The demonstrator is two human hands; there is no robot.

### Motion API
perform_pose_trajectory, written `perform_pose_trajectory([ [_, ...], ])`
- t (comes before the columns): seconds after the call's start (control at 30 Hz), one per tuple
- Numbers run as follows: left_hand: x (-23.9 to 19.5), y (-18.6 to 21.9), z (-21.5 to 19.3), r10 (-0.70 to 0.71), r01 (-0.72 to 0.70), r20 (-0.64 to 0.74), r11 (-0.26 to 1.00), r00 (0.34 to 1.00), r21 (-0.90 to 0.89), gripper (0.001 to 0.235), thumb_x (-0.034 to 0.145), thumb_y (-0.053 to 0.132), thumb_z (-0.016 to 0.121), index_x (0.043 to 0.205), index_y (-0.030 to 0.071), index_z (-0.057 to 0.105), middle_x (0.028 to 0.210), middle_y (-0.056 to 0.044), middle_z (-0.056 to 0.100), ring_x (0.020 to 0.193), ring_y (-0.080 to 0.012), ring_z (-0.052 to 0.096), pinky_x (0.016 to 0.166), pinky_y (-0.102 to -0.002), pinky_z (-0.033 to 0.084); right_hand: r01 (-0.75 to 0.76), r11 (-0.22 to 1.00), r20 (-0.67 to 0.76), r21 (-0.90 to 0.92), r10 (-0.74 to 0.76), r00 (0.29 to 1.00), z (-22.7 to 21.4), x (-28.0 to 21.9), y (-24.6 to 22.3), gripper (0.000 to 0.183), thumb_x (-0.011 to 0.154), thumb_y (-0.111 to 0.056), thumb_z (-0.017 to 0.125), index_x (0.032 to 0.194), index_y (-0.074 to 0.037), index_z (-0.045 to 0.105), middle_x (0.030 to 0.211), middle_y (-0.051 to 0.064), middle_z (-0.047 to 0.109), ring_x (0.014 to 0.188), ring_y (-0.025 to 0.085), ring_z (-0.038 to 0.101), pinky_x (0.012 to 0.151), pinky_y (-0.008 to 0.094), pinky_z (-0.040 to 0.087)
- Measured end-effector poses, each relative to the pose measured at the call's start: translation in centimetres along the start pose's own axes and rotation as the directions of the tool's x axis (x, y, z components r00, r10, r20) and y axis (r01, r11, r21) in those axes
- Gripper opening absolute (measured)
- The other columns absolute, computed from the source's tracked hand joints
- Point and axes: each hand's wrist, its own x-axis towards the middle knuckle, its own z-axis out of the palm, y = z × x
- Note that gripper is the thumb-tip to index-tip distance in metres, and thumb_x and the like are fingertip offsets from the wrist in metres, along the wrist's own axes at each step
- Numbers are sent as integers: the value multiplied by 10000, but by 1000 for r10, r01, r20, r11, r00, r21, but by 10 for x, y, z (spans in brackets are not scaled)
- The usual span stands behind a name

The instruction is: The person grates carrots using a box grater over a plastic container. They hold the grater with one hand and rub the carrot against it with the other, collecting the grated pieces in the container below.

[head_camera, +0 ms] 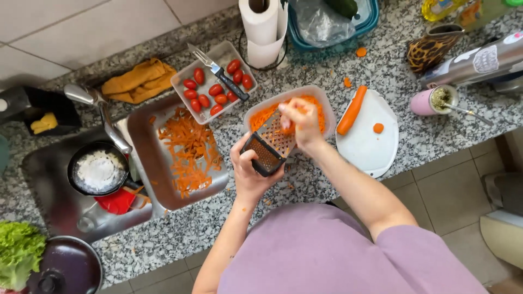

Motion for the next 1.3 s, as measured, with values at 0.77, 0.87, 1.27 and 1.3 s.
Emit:
perform_pose_trajectory([
  [0.77, -5, -5, -3, -21, 20, 5, 998, 1000, 57, 641, 541, 268, 881, 870, 141, 345, 1269, -161, 450, 1144, -392, 504, 907, -527, 462, -31, 991, 114, 134, 15, 993, 13, -6, 3, 327, 779, -69, 621, 508, -105, 441, 340, 81, 412, 340, 148, 489, 379, 195, 374],
  [0.87, -1, 2, -6, -55, 55, 26, 998, 998, 10, 640, 544, 222, 891, 863, 147, 341, 1276, -154, 439, 1140, -405, 503, 887, -565, 472, -56, 995, 48, 84, 52, 998, -14, 21, 31, 299, 793, -81, 640, 555, -111, 461, 364, 45, 402, 343, 127, 472, 355, 206, 350],
  [1.27, 2, 0, -1, -53, 53, 13, 999, 999, 3, 636, 538, 251, 887, 866, 154, 350, 1267, -133, 443, 1148, -393, 497, 881, -544, 483, -128, 975, 149, 182, 101, 984, 28, -22, -24, 301, 732, -48, 688, 521, -41, 474, 349, 110, 372, 308, 179, 447, 352, 240, 348],
  [1.3, 2, -3, 1, -55, 55, 12, 999, 998, 2, 636, 538, 251, 887, 866, 154, 350, 1267, -133, 443, 1148, -393, 497, 881, -544, 483, -129, 975, 149, 180, 102, 983, 23, -10, -15, 301, 732, -48, 688, 521, -41, 474, 349, 110, 372, 308, 179, 447, 352, 240, 348],
])
